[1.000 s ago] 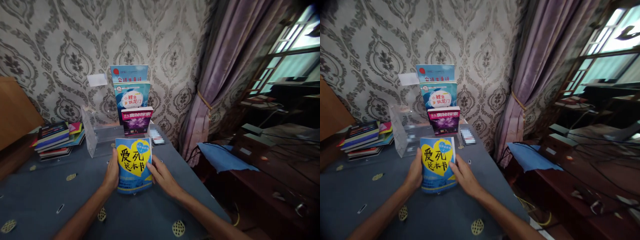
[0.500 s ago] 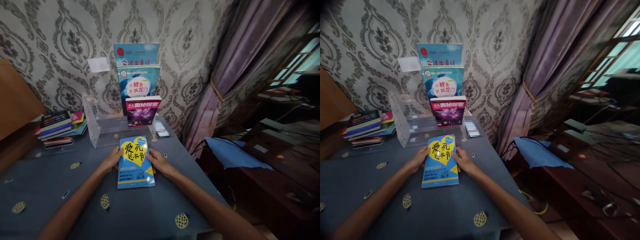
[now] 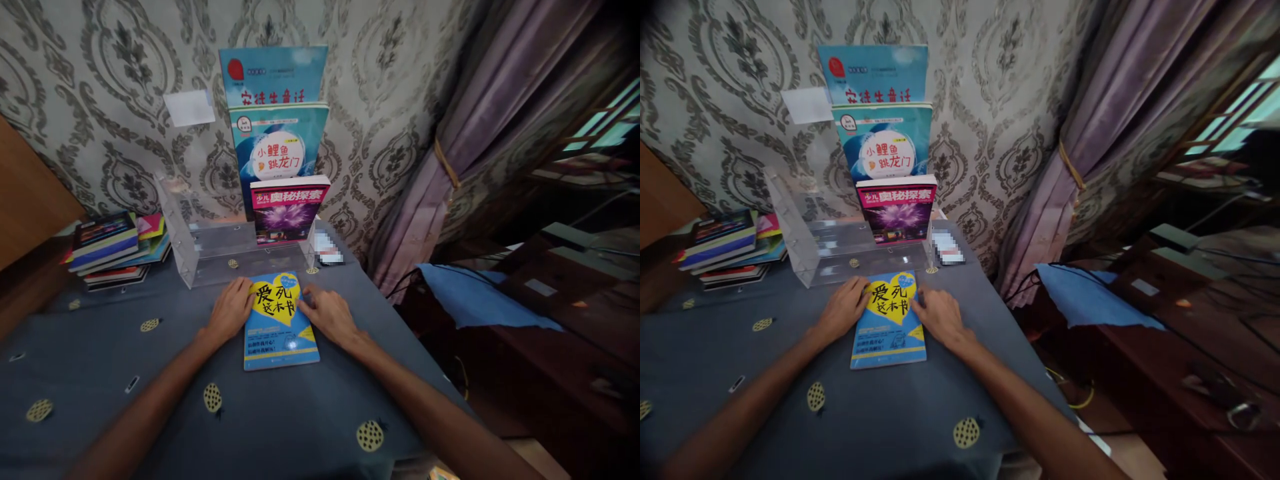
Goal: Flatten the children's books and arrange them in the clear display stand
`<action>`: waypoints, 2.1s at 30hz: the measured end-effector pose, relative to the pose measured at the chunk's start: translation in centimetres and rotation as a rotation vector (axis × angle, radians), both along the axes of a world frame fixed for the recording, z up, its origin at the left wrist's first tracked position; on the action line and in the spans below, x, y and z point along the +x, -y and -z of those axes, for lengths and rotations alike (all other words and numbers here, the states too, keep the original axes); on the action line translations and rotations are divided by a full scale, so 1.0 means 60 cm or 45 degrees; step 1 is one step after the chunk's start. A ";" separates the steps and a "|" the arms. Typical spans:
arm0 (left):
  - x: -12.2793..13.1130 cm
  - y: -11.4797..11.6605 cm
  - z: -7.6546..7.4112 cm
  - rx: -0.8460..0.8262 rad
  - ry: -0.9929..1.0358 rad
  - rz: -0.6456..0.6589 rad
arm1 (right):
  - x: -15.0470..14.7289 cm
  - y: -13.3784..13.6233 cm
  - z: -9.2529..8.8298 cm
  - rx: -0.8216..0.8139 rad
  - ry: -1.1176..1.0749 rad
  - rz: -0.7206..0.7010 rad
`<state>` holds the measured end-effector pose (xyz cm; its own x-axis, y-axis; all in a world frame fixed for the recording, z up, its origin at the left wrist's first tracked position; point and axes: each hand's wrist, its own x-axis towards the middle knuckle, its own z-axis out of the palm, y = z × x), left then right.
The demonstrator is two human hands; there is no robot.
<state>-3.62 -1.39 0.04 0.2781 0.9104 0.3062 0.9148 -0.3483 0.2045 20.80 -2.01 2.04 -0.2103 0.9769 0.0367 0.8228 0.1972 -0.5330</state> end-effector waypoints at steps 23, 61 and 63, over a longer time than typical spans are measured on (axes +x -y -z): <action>-0.017 -0.015 0.048 0.167 0.119 0.069 | -0.119 -0.069 0.060 0.352 -0.008 -0.642; 0.062 -0.079 0.015 -0.118 -0.057 0.628 | 0.030 -0.148 0.097 0.107 -0.855 -0.509; 0.061 -0.073 0.012 -0.131 -0.078 0.676 | 0.029 -0.149 0.100 0.133 -0.860 -0.521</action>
